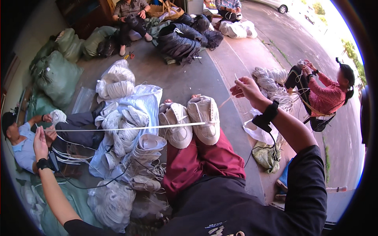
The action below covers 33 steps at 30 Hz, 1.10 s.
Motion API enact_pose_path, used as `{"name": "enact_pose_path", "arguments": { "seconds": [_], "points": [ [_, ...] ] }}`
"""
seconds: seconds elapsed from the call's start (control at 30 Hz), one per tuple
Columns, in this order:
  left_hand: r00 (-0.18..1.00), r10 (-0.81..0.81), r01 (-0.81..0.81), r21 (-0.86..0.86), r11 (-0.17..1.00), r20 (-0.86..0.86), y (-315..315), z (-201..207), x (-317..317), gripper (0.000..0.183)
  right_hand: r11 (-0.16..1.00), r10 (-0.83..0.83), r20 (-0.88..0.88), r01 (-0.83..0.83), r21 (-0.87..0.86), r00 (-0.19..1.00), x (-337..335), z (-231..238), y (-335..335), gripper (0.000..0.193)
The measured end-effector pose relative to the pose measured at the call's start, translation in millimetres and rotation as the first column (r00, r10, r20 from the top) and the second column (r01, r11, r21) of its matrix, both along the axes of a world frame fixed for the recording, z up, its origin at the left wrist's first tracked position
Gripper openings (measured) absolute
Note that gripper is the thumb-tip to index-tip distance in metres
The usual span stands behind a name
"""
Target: Lacing a pair of white athletic shoes using long white laces while sitting in a workshop environment.
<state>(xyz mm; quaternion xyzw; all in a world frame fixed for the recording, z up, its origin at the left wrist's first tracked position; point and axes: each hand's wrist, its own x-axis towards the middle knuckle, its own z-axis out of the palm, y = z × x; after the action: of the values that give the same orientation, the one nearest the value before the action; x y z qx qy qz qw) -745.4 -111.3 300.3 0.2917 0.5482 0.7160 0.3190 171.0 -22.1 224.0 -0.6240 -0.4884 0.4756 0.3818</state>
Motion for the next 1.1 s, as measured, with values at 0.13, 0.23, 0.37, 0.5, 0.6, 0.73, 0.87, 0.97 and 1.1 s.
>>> {"name": "enact_pose_path", "arguments": {
  "seconds": [0.13,0.23,0.37,0.5,0.6,0.73,0.87,0.97,1.1],
  "points": [
    [0.999,-0.030,0.029,-0.075,0.997,-0.022,8,-15,-1,0.041,1.000,-0.009,0.044,0.008,0.026,0.999,-39,-31,22,0.025],
    [1.000,-0.022,0.022,-0.035,0.999,0.010,13,-29,-19,0.039,1.000,0.001,0.157,-0.004,0.019,0.988,-66,-72,32,0.026],
    [1.000,-0.005,0.005,-0.007,1.000,0.008,24,-48,-53,0.039,0.991,0.098,0.397,-0.128,0.049,0.913,-95,-119,33,0.051],
    [0.998,0.047,-0.049,-0.037,0.998,-0.040,17,-60,-95,0.043,0.975,0.185,0.454,-0.220,0.026,0.872,-109,-129,36,0.051],
    [0.996,0.069,-0.073,-0.080,0.994,-0.062,20,-71,-107,0.044,0.971,0.212,0.457,-0.241,0.004,0.864,-104,-128,39,0.050],
    [0.992,0.114,-0.119,-0.118,0.986,-0.047,24,-78,-121,0.044,0.967,0.191,0.430,-0.245,0.073,0.882,-91,-140,44,0.039],
    [0.985,0.174,-0.172,-0.150,0.974,0.005,24,-104,-140,0.046,0.972,0.184,0.434,-0.228,0.051,0.882,-86,-136,46,0.037],
    [0.975,0.220,-0.220,-0.190,0.957,-0.019,18,-107,-153,0.048,0.974,0.190,0.434,-0.226,0.031,0.881,-82,-137,50,0.038],
    [0.967,0.252,-0.252,-0.172,0.952,-0.022,19,-104,-150,0.047,0.972,0.206,0.413,-0.235,0.019,0.887,-74,-138,59,0.043]
  ]
}}
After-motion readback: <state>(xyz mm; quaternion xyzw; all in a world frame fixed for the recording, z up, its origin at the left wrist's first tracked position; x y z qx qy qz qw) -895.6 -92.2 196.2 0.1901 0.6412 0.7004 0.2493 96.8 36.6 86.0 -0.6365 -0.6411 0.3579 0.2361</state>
